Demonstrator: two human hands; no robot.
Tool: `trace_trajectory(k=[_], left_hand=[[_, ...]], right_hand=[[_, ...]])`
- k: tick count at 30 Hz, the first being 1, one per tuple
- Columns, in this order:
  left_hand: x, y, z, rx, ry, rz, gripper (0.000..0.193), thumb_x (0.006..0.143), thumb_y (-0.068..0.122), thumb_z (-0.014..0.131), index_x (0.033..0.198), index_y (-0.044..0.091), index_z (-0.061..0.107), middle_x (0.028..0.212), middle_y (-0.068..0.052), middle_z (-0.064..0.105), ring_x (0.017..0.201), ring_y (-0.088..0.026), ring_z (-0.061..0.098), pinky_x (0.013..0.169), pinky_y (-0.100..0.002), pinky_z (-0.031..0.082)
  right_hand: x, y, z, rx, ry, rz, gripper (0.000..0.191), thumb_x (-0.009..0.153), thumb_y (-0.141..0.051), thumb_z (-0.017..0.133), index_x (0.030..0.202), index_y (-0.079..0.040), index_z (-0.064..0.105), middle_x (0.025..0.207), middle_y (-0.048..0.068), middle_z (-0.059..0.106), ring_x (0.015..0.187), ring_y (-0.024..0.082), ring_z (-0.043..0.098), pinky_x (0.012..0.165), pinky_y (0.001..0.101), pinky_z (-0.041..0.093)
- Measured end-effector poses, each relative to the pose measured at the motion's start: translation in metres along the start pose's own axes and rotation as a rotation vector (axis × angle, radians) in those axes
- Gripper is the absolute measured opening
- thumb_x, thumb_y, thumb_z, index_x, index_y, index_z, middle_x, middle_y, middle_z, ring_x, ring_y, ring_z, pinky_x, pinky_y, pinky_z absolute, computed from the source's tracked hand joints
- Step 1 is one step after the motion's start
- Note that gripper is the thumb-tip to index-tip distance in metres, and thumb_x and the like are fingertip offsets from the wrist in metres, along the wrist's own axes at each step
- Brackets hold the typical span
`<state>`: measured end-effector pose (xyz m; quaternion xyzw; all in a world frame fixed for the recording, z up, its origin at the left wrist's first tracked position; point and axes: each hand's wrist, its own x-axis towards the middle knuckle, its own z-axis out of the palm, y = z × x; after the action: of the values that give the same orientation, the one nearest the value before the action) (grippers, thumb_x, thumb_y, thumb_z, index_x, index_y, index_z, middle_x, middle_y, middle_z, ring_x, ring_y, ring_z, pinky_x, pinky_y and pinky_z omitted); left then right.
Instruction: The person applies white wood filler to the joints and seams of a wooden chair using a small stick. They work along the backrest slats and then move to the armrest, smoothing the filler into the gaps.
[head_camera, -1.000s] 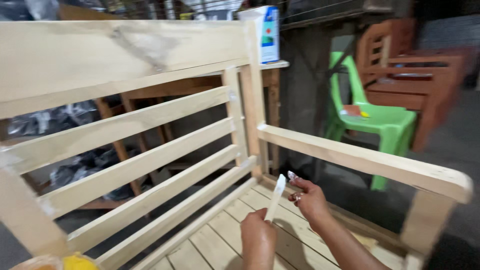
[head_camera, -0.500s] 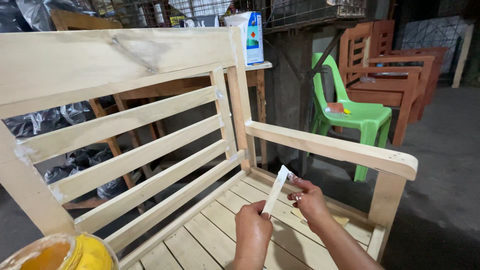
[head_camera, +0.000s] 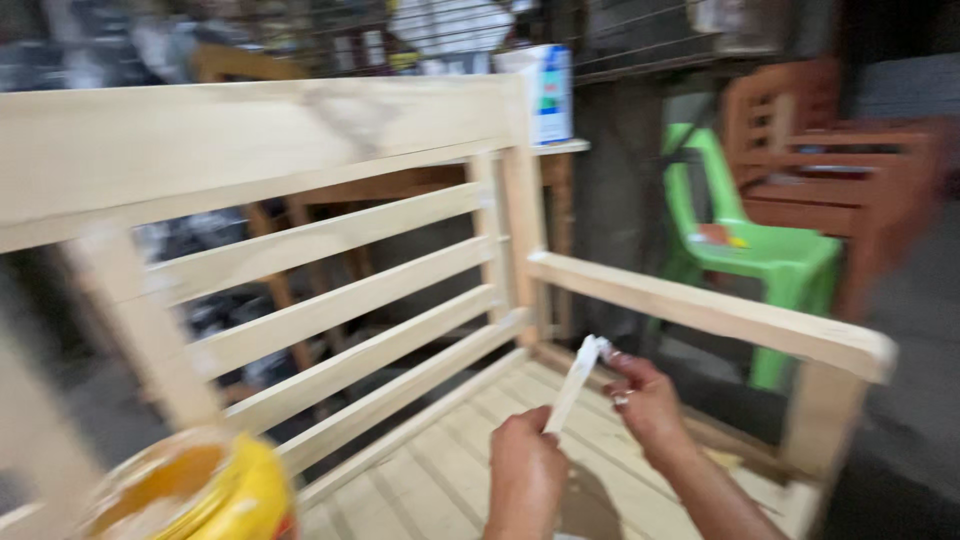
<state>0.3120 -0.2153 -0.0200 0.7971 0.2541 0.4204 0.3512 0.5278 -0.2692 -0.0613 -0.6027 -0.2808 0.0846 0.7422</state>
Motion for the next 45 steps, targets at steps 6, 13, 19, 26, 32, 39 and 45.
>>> trace_trajectory(k=[6,13,19,26,32,39,45], left_hand=[[-0.015,0.032,-0.070,0.051,0.063,-0.053,0.029,0.072,-0.003,0.058,0.096,0.000,0.075,0.089,-0.030,0.069,0.092,-0.047,0.067,0.083,-0.050,0.054],[-0.035,0.059,-0.175,0.284,0.253,-0.089,0.027,0.077,0.005,0.056,0.095,0.005,0.075,0.088,-0.028,0.070,0.089,-0.047,0.067,0.082,-0.055,0.052],[-0.051,0.054,-0.261,0.540,0.353,-0.203,0.018,0.081,0.012,0.059,0.084,0.004,0.075,0.086,-0.024,0.072,0.086,-0.044,0.070,0.080,-0.054,0.055],[-0.038,0.046,-0.341,0.789,0.321,-0.388,0.020,0.086,0.019,0.062,0.092,0.009,0.078,0.099,-0.020,0.075,0.096,-0.039,0.073,0.082,-0.050,0.058],[-0.006,0.038,-0.368,0.892,0.252,-0.354,0.026,0.092,0.020,0.056,0.098,0.013,0.081,0.109,-0.018,0.076,0.104,-0.034,0.074,0.085,-0.046,0.059],[0.047,0.039,-0.332,1.151,-0.173,-0.411,0.028,0.091,0.019,0.064,0.115,0.013,0.076,0.116,-0.012,0.074,0.101,-0.034,0.077,0.075,-0.052,0.064],[0.093,0.008,-0.296,1.364,-0.587,-0.479,0.032,0.085,0.028,0.078,0.116,0.020,0.081,0.115,-0.005,0.080,0.100,-0.024,0.079,0.085,-0.045,0.060]], right_hand=[[0.007,-0.006,0.070,-0.125,0.031,-0.281,0.038,0.087,0.006,0.064,0.122,-0.006,0.072,0.100,0.004,0.073,0.079,0.010,0.064,0.071,0.0262,0.052],[-0.038,-0.056,0.174,0.011,-0.162,-0.169,0.034,0.093,0.002,0.067,0.126,-0.004,0.068,0.093,0.006,0.069,0.079,0.013,0.059,0.068,0.0301,0.046],[-0.087,-0.097,0.253,-0.105,-0.360,-0.302,0.026,0.092,0.003,0.067,0.117,0.000,0.071,0.109,0.008,0.068,0.086,0.014,0.063,0.073,0.0293,0.050],[-0.100,-0.102,0.313,-0.414,-0.578,-0.520,0.027,0.088,0.003,0.070,0.114,0.000,0.074,0.121,0.012,0.068,0.107,0.019,0.065,0.094,0.0306,0.052],[-0.108,-0.111,0.333,-0.600,-0.688,-0.294,0.031,0.093,0.004,0.065,0.120,-0.008,0.073,0.138,0.005,0.063,0.118,0.025,0.064,0.098,0.0385,0.053],[-0.101,-0.118,0.324,-0.737,-0.499,-0.599,0.037,0.088,-0.002,0.073,0.124,-0.008,0.076,0.143,0.009,0.060,0.121,0.026,0.063,0.098,0.0396,0.053],[-0.088,-0.115,0.306,-0.706,-0.421,-0.498,0.040,0.092,-0.004,0.071,0.131,-0.005,0.070,0.152,0.013,0.050,0.106,0.030,0.068,0.090,0.0426,0.055]])
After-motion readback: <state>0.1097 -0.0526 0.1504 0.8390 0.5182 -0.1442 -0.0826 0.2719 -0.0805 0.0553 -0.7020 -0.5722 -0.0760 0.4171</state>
